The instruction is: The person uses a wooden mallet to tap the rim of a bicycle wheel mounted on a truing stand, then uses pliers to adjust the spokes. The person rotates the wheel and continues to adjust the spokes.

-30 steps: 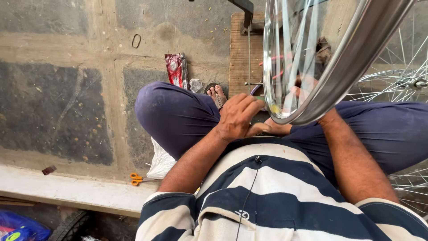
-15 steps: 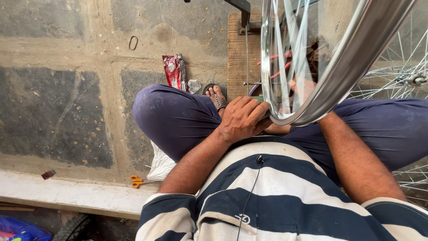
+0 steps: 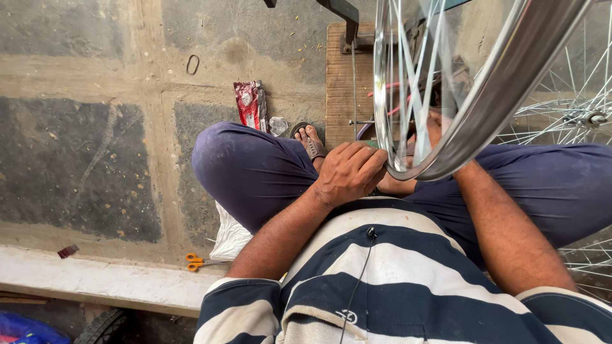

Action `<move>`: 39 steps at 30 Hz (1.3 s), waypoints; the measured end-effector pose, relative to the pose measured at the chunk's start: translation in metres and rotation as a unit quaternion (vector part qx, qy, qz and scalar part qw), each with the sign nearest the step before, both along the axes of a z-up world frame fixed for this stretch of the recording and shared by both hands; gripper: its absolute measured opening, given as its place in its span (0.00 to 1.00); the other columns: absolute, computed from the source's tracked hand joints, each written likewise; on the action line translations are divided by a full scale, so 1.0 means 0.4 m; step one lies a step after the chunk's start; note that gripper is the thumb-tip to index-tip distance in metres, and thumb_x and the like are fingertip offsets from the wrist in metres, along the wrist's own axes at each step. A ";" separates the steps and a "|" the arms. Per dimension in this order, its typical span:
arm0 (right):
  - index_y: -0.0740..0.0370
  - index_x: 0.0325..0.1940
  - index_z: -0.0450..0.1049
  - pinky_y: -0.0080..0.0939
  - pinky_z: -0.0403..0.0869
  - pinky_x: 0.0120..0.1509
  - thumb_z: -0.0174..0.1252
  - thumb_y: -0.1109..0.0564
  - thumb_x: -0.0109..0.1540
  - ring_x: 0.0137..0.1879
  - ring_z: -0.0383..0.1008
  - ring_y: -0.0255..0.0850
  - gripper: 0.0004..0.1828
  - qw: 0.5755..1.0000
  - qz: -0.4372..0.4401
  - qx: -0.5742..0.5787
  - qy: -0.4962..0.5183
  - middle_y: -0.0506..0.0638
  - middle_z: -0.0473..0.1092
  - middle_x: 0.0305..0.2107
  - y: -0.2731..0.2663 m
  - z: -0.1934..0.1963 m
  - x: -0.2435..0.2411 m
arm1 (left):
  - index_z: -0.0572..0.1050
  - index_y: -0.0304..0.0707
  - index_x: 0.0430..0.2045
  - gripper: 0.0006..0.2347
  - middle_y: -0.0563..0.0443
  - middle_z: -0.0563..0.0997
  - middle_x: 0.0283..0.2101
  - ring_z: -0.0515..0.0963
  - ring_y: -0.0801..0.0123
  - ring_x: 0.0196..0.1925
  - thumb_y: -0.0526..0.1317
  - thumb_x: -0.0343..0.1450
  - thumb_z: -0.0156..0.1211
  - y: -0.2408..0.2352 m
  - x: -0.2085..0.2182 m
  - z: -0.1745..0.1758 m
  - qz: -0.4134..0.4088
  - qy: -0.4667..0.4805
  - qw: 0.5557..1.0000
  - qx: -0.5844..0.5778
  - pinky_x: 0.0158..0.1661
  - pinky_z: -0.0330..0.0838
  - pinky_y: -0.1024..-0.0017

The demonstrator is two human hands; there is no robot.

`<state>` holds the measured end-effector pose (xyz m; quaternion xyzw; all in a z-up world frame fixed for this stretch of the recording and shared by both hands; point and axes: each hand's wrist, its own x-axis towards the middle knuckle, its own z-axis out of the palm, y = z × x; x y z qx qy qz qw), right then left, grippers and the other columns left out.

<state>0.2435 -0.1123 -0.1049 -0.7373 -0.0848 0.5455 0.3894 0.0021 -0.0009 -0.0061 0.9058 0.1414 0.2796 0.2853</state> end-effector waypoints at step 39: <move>0.64 0.47 0.75 0.37 0.76 0.26 0.58 0.35 0.68 0.25 0.74 0.37 0.27 0.994 -0.008 0.101 0.041 0.49 0.71 0.23 -0.036 -0.032 0.015 | 0.76 0.37 0.42 0.15 0.50 0.79 0.39 0.81 0.61 0.42 0.46 0.70 0.71 0.005 -0.013 0.095 0.007 -0.049 0.998 -0.031 0.41 0.75 0.65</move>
